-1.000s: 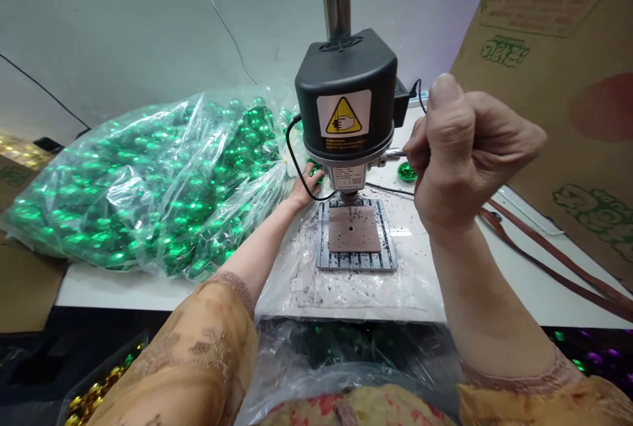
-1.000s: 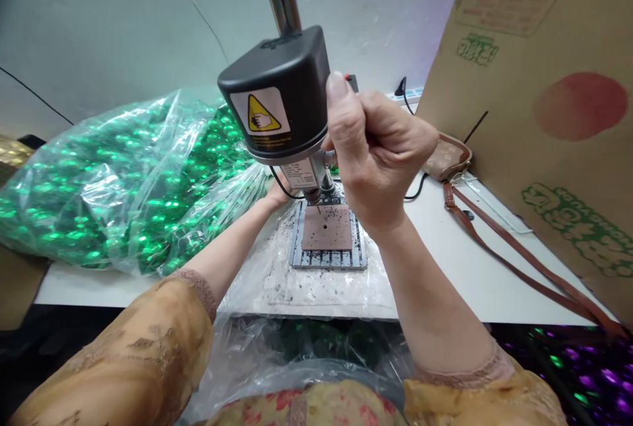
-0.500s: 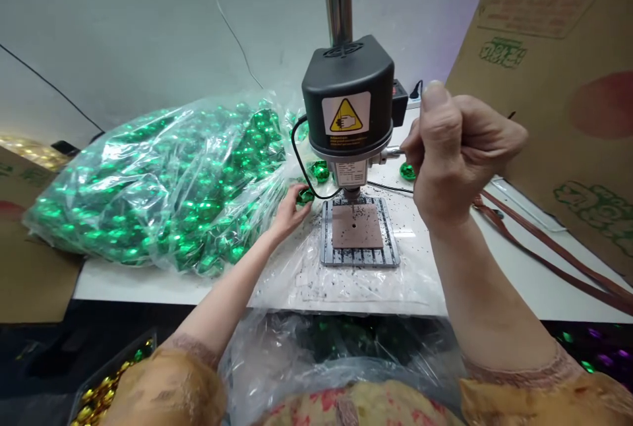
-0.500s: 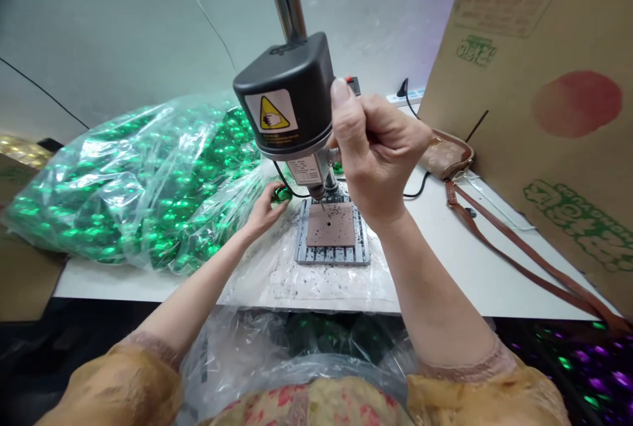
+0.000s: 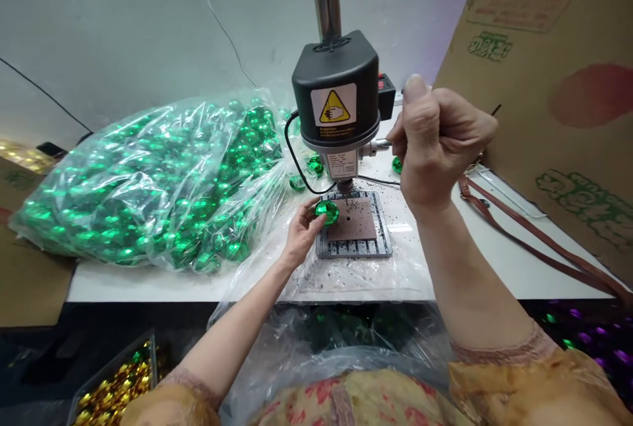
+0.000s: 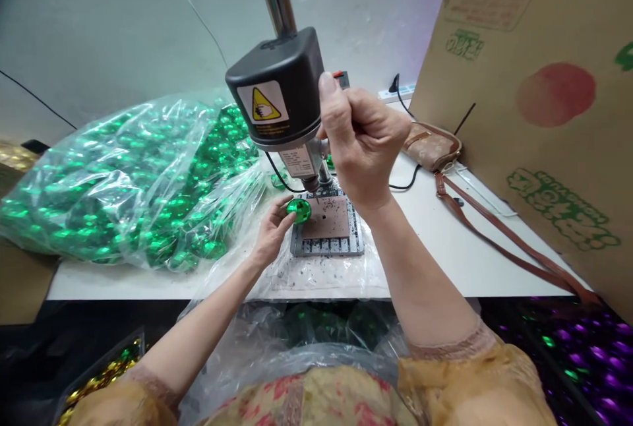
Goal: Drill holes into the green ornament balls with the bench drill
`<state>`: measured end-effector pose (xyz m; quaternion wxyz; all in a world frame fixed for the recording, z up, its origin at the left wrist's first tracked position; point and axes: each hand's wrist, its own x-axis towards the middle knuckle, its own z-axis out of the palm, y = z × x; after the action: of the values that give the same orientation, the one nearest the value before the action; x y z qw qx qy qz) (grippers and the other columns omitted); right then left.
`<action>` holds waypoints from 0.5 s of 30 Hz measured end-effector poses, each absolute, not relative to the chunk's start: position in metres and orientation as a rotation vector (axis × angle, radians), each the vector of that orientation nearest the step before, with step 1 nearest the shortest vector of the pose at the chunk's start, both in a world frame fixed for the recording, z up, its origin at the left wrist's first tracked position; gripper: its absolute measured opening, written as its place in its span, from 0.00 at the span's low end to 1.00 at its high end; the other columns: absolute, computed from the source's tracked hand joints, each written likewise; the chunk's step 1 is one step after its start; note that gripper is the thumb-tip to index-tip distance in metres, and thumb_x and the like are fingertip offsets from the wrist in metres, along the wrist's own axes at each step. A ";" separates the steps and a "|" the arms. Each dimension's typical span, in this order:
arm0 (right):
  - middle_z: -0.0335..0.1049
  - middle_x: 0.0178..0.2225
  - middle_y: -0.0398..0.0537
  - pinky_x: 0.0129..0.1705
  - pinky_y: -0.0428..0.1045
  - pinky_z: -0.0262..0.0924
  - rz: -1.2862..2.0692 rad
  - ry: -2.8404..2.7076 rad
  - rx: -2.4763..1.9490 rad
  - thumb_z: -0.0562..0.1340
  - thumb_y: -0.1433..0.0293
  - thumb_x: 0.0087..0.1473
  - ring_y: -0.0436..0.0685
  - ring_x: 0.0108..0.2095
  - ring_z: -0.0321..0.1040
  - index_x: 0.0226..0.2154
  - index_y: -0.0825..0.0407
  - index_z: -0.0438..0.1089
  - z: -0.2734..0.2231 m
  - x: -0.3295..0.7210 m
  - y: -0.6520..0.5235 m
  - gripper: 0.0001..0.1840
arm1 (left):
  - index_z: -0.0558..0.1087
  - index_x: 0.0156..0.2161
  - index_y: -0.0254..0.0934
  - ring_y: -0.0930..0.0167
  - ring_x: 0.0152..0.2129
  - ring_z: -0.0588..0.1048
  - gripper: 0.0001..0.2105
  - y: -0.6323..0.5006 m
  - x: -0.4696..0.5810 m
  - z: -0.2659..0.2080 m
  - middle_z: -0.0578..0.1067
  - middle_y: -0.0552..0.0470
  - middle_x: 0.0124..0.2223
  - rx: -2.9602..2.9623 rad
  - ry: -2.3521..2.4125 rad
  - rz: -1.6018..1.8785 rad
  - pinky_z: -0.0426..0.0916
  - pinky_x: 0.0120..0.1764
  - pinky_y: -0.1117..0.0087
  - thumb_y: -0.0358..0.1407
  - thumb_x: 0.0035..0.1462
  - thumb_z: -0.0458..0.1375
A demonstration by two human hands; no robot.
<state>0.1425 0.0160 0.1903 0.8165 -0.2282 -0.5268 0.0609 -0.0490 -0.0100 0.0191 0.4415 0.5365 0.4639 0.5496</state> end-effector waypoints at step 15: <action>0.55 0.13 0.34 0.21 0.44 0.49 0.200 -1.127 -0.427 0.60 0.71 0.60 0.39 0.14 0.50 0.14 0.52 0.63 0.191 0.144 0.011 0.23 | 0.68 0.54 0.40 0.65 0.47 0.76 0.26 0.011 -0.016 0.003 0.77 0.46 0.48 1.426 1.139 1.338 0.70 0.51 0.63 0.49 0.54 0.65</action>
<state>0.1435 0.0105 0.1914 0.8190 -0.2006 -0.5293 0.0941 -0.0155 0.0115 0.0034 0.4253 0.5703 0.4557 0.5350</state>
